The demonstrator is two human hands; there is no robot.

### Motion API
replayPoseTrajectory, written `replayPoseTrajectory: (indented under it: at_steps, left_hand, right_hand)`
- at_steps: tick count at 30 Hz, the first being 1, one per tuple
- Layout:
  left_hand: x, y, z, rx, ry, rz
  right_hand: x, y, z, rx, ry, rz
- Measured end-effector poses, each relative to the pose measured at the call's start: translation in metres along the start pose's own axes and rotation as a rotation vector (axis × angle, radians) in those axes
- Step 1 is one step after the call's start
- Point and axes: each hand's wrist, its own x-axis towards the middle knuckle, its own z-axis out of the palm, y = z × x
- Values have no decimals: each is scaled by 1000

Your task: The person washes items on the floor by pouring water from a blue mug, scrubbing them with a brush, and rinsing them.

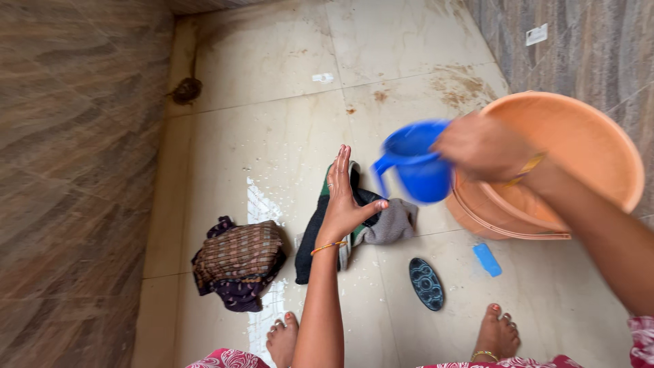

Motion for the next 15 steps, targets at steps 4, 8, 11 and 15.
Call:
replayPoseTrajectory:
  at_steps: [4,8,11,15]
  left_hand:
    - [-11,-19,-28,256,-220,-19]
    - [-39,-29,-48,241,-295,-318]
    - [-41,-19,-57,454,-337,-143]
    - [-39,8,-47,713,-465,-154]
  right_hand:
    - [38,-43,68,137,-110,-41]
    - [45,-77,125,522,-74,184]
    - [26,-86,188,1443,91,522]
    - [1,-98,312,1968,449,1231]
